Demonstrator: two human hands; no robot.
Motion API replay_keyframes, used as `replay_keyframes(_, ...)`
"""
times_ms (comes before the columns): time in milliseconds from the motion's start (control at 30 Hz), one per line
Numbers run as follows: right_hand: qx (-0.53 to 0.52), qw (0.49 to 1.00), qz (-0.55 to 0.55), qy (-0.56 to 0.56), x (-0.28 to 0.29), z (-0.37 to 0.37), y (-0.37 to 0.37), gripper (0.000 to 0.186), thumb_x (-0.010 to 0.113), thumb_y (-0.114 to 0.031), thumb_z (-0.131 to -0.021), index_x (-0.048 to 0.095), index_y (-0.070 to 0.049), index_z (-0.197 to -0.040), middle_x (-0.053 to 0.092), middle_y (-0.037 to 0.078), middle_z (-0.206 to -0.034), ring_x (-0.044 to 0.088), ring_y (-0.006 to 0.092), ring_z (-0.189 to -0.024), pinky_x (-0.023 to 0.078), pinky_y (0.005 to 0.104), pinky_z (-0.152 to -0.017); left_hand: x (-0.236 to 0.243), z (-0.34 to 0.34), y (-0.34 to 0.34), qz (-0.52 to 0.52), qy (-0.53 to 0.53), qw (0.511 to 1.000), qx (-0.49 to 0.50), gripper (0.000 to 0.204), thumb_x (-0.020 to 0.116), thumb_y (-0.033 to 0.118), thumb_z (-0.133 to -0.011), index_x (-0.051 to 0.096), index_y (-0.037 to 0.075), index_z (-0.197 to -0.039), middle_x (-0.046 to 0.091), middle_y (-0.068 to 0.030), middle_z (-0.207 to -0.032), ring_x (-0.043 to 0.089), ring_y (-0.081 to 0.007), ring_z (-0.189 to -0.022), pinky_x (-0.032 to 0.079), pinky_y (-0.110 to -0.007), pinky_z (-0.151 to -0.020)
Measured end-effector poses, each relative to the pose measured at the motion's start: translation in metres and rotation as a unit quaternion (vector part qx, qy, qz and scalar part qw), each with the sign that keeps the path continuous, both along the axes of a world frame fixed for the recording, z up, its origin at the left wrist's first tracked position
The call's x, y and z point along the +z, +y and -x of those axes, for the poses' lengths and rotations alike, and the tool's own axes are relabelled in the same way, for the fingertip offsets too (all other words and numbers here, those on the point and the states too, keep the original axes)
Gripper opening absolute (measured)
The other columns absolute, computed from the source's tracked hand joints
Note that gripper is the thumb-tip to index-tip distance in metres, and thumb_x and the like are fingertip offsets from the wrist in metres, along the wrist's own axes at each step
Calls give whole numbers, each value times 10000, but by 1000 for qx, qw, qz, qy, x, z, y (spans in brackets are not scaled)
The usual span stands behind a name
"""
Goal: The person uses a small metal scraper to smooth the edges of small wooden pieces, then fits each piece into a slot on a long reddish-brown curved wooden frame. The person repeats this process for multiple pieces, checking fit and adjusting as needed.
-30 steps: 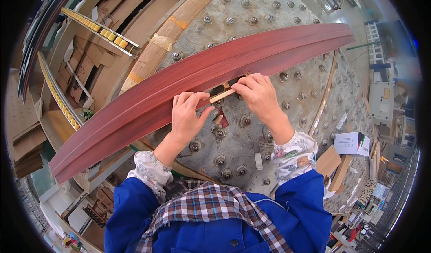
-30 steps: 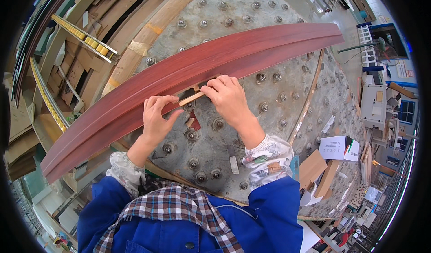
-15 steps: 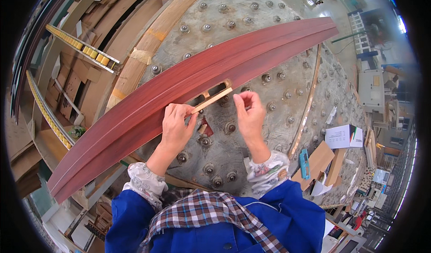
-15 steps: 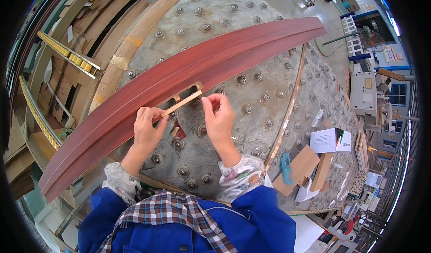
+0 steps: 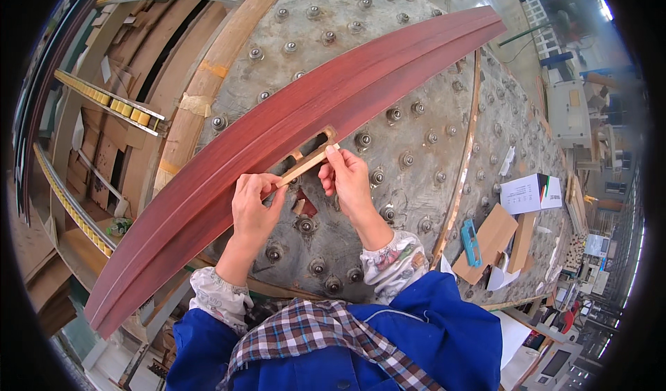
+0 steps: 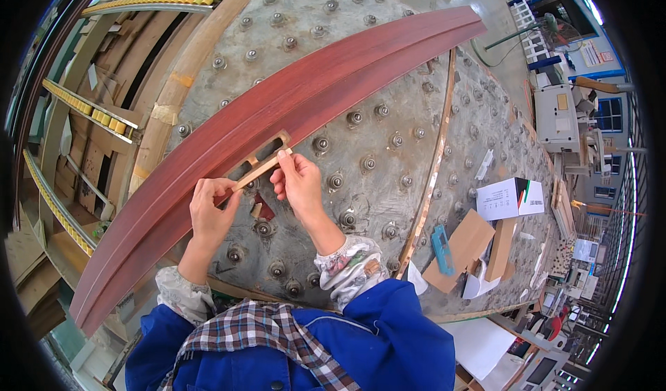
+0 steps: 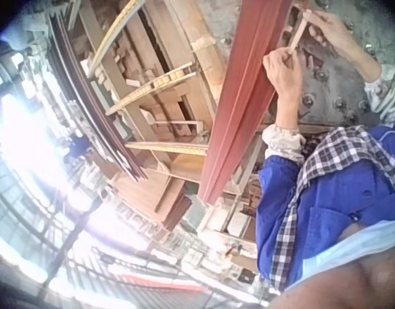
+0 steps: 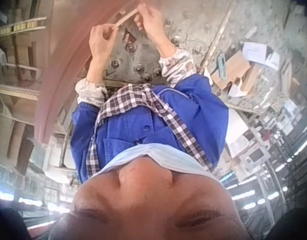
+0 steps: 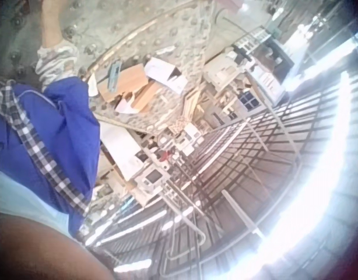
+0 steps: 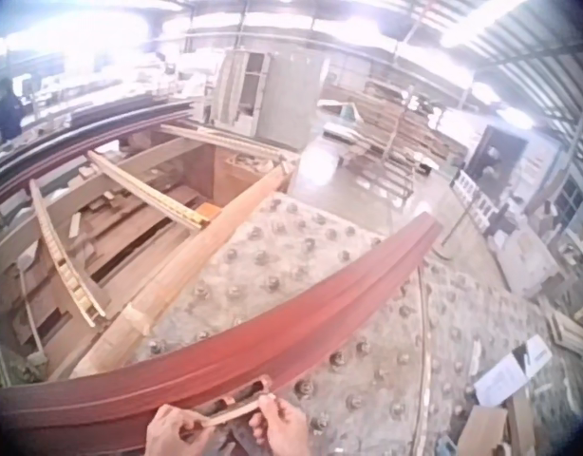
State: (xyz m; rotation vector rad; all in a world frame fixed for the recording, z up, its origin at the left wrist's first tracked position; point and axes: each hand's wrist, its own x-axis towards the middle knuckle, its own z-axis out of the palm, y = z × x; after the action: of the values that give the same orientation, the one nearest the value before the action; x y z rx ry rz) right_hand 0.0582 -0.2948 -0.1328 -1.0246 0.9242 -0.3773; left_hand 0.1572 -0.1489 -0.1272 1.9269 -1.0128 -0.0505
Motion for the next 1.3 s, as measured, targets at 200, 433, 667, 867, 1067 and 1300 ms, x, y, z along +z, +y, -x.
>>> replay_keyframes(200,20,999,-20,-23,-9,5,-5,285,520,-303,-913,544,-34,-821,548,19,-603,490,70,-452,403,196,-373,0,3,0,-6,11,1000,4,272,707,-24,-643,487,47,-788,559,-33,-720,473,-219,-669,417,-326,-615)
replay_keyframes(433,55,998,-19,-6,-4,7,-10,297,523,-311,-911,539,-37,-799,553,20,-604,488,69,-444,412,201,-383,3,3,-2,-22,20,999,19,271,711,-5,-651,463,48,-748,582,-37,-727,488,-199,-655,417,-311,-601)
replay_keyframes(667,39,999,1,-6,4,1,-6,296,520,-305,-914,540,-33,-799,553,18,-604,480,63,-438,408,194,-384,4,2,-3,-9,30,999,15,266,712,-9,-655,467,42,-745,595,-47,-739,499,-186,-656,418,-289,-605)
replay_keyframes(867,-22,991,124,-54,8,-2,20,245,560,-209,-896,587,-11,-1039,571,-4,-712,501,36,-569,417,171,-477,3,1,2,4,63,998,-4,269,718,-26,-656,473,34,-751,615,-56,-761,515,-179,-681,420,-277,-631)
replay_keyframes(1067,134,946,283,-89,10,0,13,195,614,-119,-835,611,-37,-1012,582,23,-902,547,119,-736,455,230,-606,3,-3,7,15,104,994,-33,260,709,-20,-680,493,21,-820,641,-61,-865,534,-162,-733,430,-265,-671)
replay_keyframes(1300,247,651,717,-35,45,-15,-20,274,638,-26,-652,630,-74,-922,531,51,-846,522,227,-757,473,317,-636,7,-8,10,116,183,975,-48,323,671,-5,-690,525,23,-977,572,-65,-944,518,-157,-773,442,-269,-706)
